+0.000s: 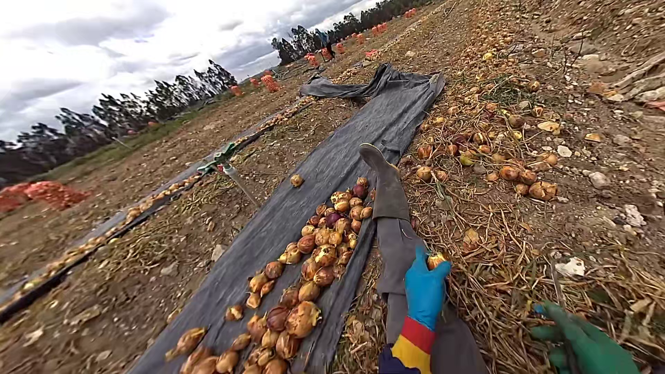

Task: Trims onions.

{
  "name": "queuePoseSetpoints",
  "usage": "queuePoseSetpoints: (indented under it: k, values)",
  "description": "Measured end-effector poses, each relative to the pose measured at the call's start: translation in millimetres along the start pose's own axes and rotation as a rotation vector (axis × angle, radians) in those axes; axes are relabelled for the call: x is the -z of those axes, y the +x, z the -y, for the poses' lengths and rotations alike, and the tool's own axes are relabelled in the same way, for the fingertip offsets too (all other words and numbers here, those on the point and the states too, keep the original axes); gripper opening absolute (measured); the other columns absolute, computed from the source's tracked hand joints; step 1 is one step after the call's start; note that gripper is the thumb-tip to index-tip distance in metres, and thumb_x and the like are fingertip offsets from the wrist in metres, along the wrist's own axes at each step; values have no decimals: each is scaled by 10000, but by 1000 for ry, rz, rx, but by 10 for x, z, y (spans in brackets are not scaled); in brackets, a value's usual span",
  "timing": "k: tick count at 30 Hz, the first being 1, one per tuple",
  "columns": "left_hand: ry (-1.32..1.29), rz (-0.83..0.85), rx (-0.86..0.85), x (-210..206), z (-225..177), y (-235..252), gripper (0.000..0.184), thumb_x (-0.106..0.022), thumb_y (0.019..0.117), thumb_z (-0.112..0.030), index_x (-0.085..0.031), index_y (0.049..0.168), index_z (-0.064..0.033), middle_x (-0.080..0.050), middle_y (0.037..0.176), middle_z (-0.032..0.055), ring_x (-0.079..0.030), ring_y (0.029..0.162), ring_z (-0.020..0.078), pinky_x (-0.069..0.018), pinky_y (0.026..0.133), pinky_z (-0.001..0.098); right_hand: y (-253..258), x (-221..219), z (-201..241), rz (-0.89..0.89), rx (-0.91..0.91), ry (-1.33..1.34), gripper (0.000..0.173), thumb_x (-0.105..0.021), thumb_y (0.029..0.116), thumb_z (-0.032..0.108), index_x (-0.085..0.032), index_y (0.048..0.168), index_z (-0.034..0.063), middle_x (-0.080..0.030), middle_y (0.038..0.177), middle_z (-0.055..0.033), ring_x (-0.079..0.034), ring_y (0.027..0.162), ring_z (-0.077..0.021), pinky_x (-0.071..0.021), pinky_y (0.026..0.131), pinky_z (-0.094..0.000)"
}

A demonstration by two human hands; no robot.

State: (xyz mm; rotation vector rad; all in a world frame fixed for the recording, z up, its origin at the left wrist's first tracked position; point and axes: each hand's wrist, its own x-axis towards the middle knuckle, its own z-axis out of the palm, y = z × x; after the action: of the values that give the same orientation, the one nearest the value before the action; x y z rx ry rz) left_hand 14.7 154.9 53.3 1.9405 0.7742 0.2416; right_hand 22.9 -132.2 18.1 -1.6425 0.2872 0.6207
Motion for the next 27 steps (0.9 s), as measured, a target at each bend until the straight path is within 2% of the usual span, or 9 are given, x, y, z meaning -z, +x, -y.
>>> queuePoseSetpoints:
  k: [2,5,8,11,16,20,24,27]
  values:
    - [-82,37,-8,49,41,-87,786,-804,844,-444,-530,1504,-117,-684,1329,74,-658,1220,189,-552,1051,463,-68,-55,15,-34,-5,13,545,-487,1037,590,-648,1290,136,-783,963,-79,-702,594,-253,-589,503,-406]
    - [-165,207,-98,-16,83,-241,769,-819,838,-418,-528,1519,-209,-680,1354,-16,-666,1198,133,-584,1000,428,-125,-115,100,49,-9,3,485,-496,1058,533,-650,1296,139,-781,964,-71,-698,591,-236,-582,504,-366]
    - [-202,364,-192,-112,99,-376,787,-806,854,-332,-468,1560,-242,-651,1399,-59,-640,1244,137,-581,1017,430,-209,-156,174,116,-25,-91,533,-517,1015,623,-648,1232,154,-775,925,-56,-689,586,-216,-570,515,-352]
    - [-139,446,-239,-168,58,-435,838,-836,837,-272,-443,1577,-243,-679,1357,-72,-674,1190,129,-607,985,412,-233,-170,186,127,-26,-204,582,-555,959,696,-667,1190,174,-763,862,-34,-676,575,-189,-567,526,-343]
    - [155,579,-267,-262,18,-632,872,-887,777,-350,-484,1548,-283,-729,1222,-120,-709,1052,58,-628,929,387,-284,-246,184,89,-21,-398,652,-552,881,804,-683,1054,189,-724,775,-25,-677,593,-188,-589,570,-404]
    - [276,592,-299,-388,90,-741,875,-867,773,-439,-487,1549,-298,-738,1148,-91,-707,1001,65,-622,905,416,-277,-295,159,83,-47,-405,654,-477,926,792,-698,1062,192,-720,766,-41,-683,594,-199,-595,568,-409]
    - [364,583,-294,-423,173,-737,883,-859,755,-490,-499,1539,-300,-731,1169,-97,-696,1043,63,-607,939,426,-245,-304,109,141,-102,-336,650,-474,944,771,-710,1044,174,-675,689,-61,-622,502,-194,-543,482,-358]
    - [283,484,-210,-354,246,-590,794,-848,795,-423,-543,1509,-254,-728,1232,-68,-693,1099,93,-584,976,443,-277,-292,103,230,-116,-116,669,-467,975,735,-726,1007,119,-657,664,-77,-596,470,-181,-524,447,-322]
